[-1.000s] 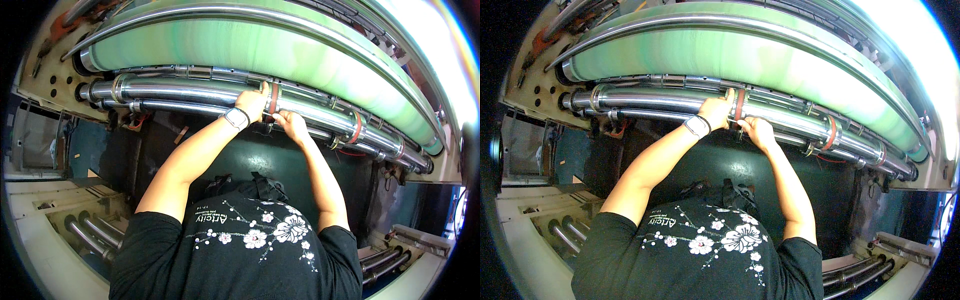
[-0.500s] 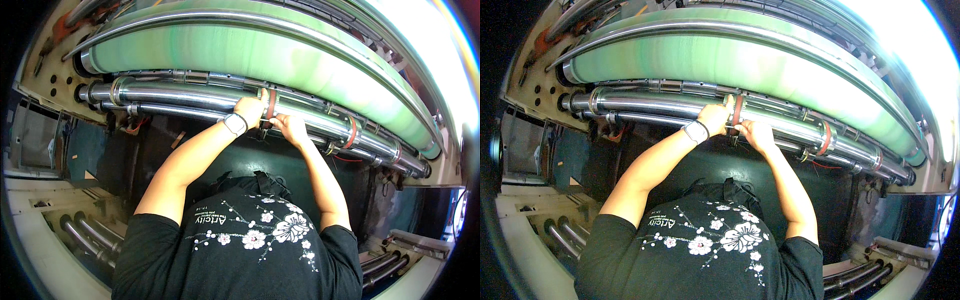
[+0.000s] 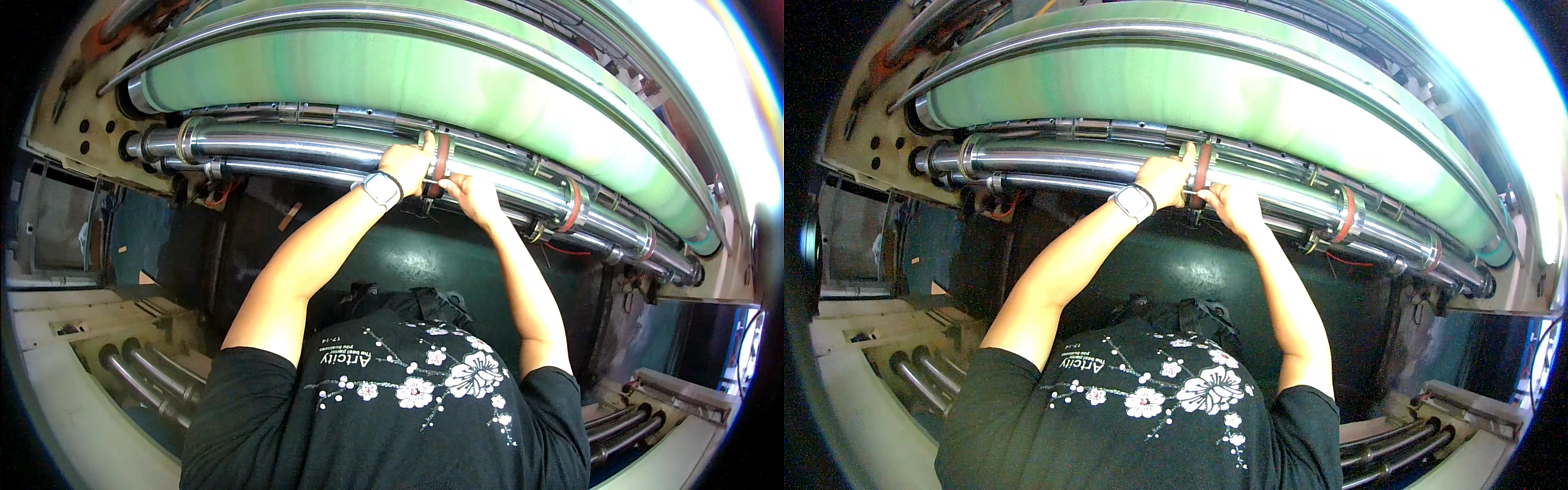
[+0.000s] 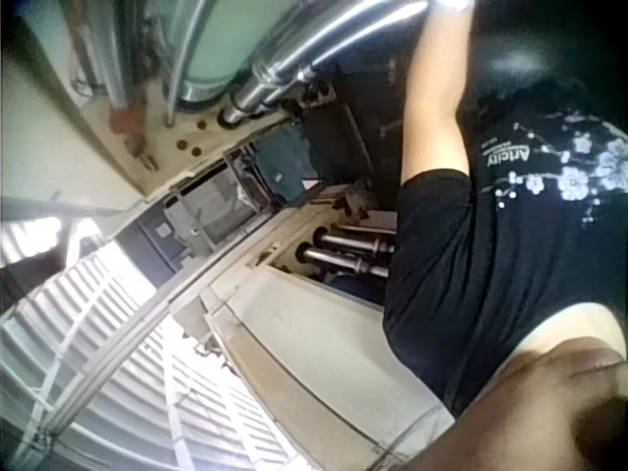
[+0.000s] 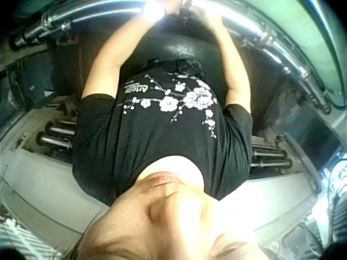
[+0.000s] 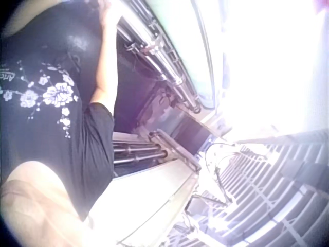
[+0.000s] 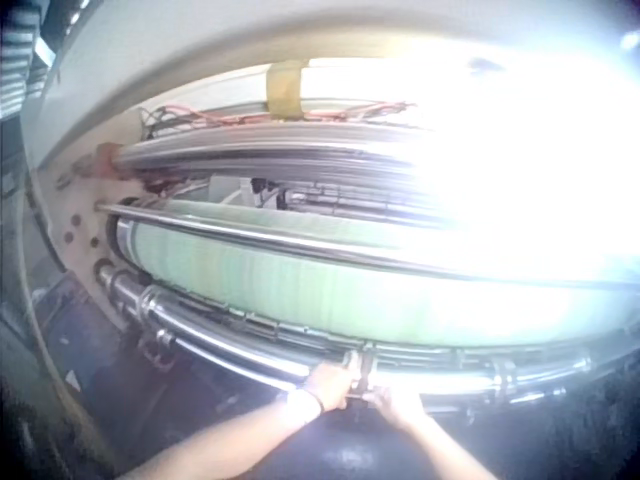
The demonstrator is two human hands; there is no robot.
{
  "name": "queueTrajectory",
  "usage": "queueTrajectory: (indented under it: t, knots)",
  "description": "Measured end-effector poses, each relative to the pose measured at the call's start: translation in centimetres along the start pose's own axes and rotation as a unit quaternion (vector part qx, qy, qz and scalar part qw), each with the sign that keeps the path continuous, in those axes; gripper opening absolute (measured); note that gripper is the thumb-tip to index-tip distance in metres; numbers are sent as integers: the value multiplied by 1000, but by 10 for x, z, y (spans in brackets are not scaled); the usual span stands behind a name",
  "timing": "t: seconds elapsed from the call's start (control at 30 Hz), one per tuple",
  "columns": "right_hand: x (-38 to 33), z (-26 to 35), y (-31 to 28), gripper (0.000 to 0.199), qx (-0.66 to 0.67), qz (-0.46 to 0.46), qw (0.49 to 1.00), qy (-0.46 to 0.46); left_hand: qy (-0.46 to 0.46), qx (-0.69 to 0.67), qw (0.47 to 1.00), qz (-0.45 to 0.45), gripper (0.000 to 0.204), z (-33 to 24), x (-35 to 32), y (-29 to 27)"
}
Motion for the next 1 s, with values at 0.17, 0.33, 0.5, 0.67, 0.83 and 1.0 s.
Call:
queueTrajectory:
  t: [0.17,0.33,0.5,0.67,0.83,1.0]
  knots:
    - [-6,2,4,36,-17,-3,1000,-15,-24,-6,999,-26,102,-6,-11,1]
    - [-10,0,9,38,-28,-17,999,-25,-17,-5,999,-27,104,-5,-12,6]
    - [-10,1,8,37,-36,-18,999,-29,-12,6,1000,-23,103,-7,-13,4]
    - [-11,2,7,36,-14,-16,1000,-21,-8,11,999,-30,102,-7,-12,3]
    - [-12,2,10,36,-3,-16,1000,-10,-9,14,999,-31,101,-7,-12,2]
    - [-15,1,12,36,13,-12,1000,-2,-15,7,999,-28,101,-7,-12,4]
Point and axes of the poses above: each hand's wrist, its own x-axis towards the middle knuckle, its own y-axis out of the palm, z = x × y, the point moved 6 cm from there along x, towards the middle knuckle, and after that the axes turned 14 degrees about -x, right-handed, at the moved point
